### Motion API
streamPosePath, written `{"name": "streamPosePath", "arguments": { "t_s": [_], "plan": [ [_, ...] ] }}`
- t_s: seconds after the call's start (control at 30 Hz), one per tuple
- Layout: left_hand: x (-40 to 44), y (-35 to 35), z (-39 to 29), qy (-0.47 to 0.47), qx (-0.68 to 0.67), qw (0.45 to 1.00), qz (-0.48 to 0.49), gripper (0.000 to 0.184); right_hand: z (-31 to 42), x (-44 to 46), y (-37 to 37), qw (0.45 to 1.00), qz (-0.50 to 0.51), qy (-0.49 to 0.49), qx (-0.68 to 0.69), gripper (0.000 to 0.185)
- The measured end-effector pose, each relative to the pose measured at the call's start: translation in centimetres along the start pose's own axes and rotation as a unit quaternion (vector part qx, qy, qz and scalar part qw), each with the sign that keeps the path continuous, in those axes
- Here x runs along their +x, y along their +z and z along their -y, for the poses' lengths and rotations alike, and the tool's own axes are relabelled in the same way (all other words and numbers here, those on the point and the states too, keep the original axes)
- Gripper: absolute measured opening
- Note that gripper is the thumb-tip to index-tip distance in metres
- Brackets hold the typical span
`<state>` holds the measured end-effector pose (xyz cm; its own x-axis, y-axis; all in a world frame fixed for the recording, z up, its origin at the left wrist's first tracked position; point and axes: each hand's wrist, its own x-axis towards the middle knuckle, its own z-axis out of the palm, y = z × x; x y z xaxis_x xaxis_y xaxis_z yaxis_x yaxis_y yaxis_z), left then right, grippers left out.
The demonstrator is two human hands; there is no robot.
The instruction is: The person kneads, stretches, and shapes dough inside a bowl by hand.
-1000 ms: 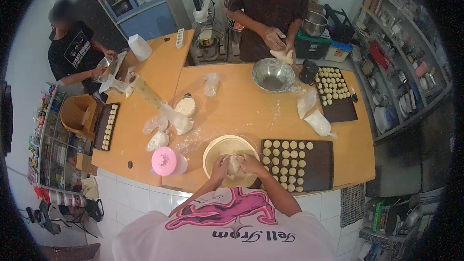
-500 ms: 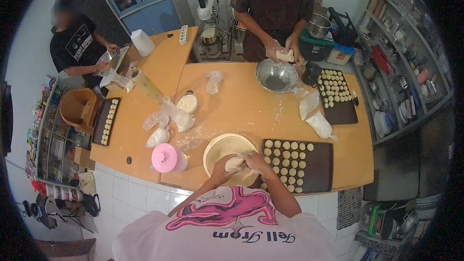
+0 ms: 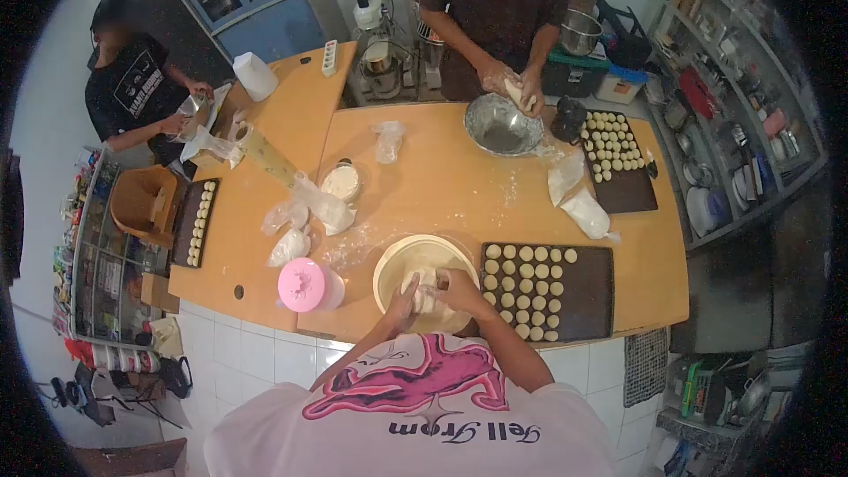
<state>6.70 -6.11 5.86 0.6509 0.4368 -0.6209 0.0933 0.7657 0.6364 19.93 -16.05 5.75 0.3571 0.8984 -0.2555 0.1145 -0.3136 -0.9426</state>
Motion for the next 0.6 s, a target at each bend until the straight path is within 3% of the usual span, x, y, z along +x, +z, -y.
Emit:
{"name": "streamPosePath", "arguments": {
  "t_s": [0.07, 0.13, 0.27, 0.43, 0.53, 0.6],
  "plan": [
    [0.8, -0.5, 0.8, -0.024, -0.052, 0.998, 0.022, 0.037, -0.9, 0.5, -0.1, 0.999, -0.015, -0.021, -0.021, 0.018],
    [1.0, -0.8, 1.2, 0.015, -0.014, 0.997, 0.068, 0.039, -3.0, 1.3, 0.4, 0.994, -0.045, -0.09, -0.051, 0.017],
    [2.4, -2.1, 2.6, 0.124, 0.146, 0.973, 0.132, 0.045, -2.1, 0.4, -0.1, 0.997, -0.028, -0.062, -0.038, 0.015],
    [1.3, -1.8, 1.1, 0.028, 0.102, 0.985, 0.137, 0.048, -2.8, 0.6, 0.3, 0.986, -0.025, -0.032, 0.161, 0.026],
    [1.7, -2.2, 1.3, 0.055, 0.143, 0.979, 0.131, 0.048, -1.1, 0.5, -0.6, 0.984, -0.03, 0.095, 0.149, 0.03],
    [1.6, -2.0, 0.9, 0.078, 0.178, 0.97, 0.145, 0.048, -0.1, 0.2, -0.7, 0.997, -0.075, 0.007, -0.011, 0.027]
  ]
}}
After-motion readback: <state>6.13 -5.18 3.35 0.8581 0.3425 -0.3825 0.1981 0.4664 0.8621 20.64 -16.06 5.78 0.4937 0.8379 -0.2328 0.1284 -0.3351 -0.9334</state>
